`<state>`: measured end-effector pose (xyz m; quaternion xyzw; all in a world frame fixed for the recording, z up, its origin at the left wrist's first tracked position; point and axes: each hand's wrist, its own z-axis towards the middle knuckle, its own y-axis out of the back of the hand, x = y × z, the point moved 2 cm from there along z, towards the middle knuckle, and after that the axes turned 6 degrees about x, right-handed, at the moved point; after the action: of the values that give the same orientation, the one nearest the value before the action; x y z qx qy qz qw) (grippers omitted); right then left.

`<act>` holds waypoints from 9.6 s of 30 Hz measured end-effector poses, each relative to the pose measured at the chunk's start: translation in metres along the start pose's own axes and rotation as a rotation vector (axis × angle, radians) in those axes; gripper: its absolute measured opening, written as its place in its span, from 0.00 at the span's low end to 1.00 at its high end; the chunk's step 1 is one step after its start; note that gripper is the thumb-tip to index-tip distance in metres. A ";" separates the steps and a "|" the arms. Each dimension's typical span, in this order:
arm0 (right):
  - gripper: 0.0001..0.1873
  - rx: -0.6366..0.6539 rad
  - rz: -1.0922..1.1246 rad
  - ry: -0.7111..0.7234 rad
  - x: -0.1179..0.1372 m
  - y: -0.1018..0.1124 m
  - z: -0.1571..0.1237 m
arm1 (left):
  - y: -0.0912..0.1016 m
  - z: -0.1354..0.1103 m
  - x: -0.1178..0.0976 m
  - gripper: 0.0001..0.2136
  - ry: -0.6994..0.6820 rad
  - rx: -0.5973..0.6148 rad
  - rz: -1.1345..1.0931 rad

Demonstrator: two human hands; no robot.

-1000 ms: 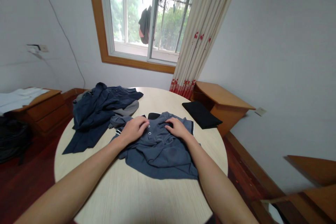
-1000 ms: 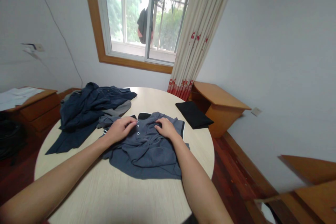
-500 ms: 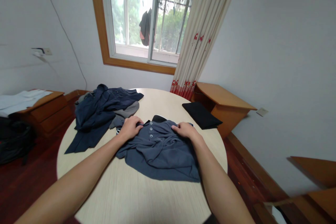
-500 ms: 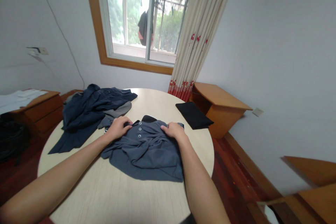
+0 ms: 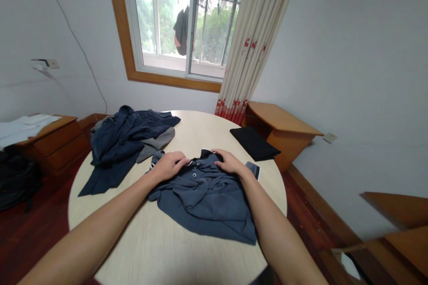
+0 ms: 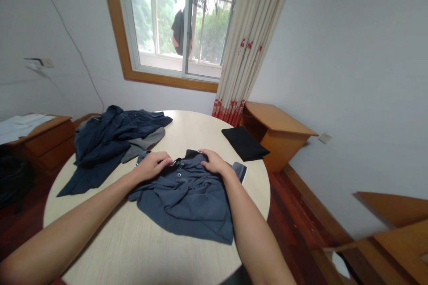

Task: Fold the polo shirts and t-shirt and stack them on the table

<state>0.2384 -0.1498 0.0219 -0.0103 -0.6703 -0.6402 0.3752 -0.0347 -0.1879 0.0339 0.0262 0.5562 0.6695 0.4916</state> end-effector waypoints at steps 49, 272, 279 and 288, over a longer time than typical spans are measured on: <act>0.08 0.105 0.179 0.046 0.008 0.014 -0.010 | 0.026 -0.012 0.034 0.15 0.301 0.135 0.150; 0.28 -0.200 -0.309 -0.552 0.011 -0.035 -0.059 | -0.035 -0.048 -0.016 0.33 0.431 0.301 0.426; 0.33 -0.121 -0.343 -0.665 -0.031 -0.011 -0.077 | -0.021 -0.066 -0.003 0.34 0.487 0.285 0.477; 0.33 -0.160 -0.368 -0.657 -0.062 0.007 -0.109 | -0.015 -0.081 0.005 0.32 0.486 0.242 0.481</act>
<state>0.3397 -0.2144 -0.0153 -0.1239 -0.6933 -0.7097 0.0173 -0.0749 -0.2444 -0.0113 0.0543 0.7099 0.6821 0.1670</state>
